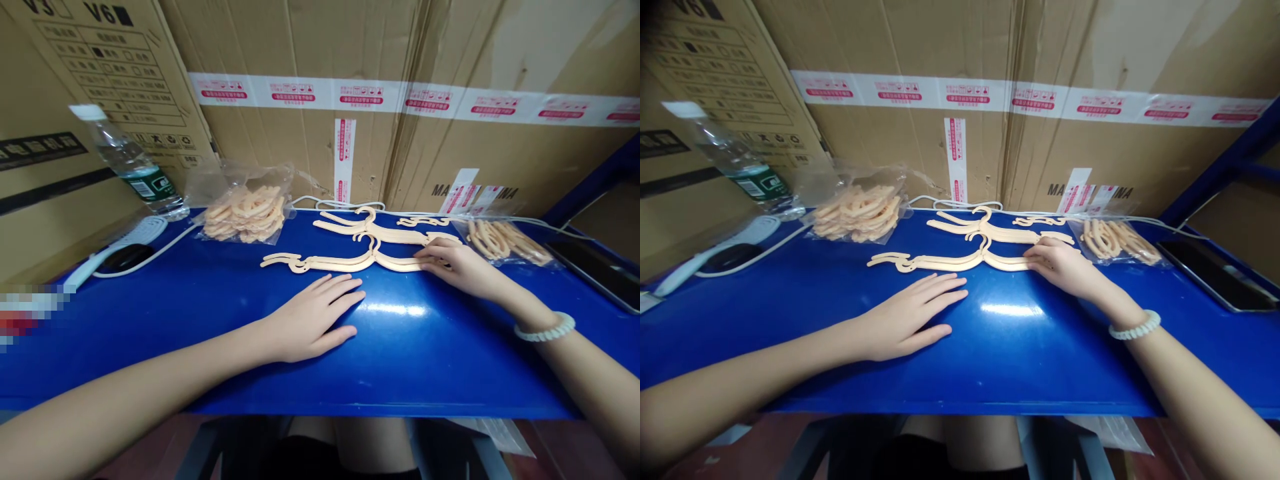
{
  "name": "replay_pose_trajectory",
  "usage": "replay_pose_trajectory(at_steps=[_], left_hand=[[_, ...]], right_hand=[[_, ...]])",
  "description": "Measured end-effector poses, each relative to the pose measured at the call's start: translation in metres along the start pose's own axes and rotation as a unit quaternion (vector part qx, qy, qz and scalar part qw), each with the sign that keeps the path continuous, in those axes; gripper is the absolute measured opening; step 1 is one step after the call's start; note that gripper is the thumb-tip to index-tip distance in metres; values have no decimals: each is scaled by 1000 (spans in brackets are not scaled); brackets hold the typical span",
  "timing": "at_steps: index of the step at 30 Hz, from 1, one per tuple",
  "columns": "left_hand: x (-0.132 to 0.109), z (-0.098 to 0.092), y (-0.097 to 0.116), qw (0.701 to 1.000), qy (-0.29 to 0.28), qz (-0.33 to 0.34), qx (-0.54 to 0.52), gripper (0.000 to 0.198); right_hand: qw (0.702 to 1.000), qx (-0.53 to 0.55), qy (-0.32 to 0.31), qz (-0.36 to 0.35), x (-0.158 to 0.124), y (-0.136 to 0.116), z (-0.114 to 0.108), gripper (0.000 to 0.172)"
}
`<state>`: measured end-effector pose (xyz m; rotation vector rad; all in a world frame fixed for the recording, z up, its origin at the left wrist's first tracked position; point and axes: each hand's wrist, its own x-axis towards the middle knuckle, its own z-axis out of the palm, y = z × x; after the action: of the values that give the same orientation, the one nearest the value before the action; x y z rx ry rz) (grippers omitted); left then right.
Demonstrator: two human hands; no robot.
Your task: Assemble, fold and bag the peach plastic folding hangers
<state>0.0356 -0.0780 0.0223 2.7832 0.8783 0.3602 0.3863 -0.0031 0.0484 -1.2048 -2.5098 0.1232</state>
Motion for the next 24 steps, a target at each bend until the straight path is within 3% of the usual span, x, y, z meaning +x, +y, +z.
replay_pose_trajectory(at_steps=[18,24], left_hand=[[4,-5,2,1000,-14,7,7,54],[2,-4,-6,999,26,21,-24,50]], right_hand=[[1000,9,11,-7,0,2,4,34],[1000,8,0,-4,1,-2,-1,35]])
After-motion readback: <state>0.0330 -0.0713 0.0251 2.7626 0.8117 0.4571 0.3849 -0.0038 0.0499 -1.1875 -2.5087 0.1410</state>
